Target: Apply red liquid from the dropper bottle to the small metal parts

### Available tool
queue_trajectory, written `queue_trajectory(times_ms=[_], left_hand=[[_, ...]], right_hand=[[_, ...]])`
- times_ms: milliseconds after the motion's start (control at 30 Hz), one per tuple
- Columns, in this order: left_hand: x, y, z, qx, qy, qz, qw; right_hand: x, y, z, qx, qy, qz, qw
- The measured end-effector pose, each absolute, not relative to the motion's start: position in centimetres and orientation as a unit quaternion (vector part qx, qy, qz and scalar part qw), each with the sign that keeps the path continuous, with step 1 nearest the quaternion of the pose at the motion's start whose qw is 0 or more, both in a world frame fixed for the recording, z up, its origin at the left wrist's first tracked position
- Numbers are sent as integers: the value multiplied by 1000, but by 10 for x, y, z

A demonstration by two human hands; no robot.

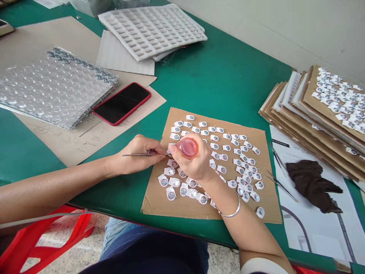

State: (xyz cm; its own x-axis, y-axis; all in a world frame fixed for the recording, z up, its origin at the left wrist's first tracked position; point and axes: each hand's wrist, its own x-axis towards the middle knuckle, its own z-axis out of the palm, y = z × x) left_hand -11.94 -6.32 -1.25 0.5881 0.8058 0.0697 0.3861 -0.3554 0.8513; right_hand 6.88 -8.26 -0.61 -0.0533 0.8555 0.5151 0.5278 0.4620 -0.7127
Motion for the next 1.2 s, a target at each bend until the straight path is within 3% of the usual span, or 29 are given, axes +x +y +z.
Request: queue_trajectory(times_ms=[1200], left_hand=[[-117,-61,-12,750,423,251,443]], right_hand=[[70,-81,-13,-512,-681,174,494]])
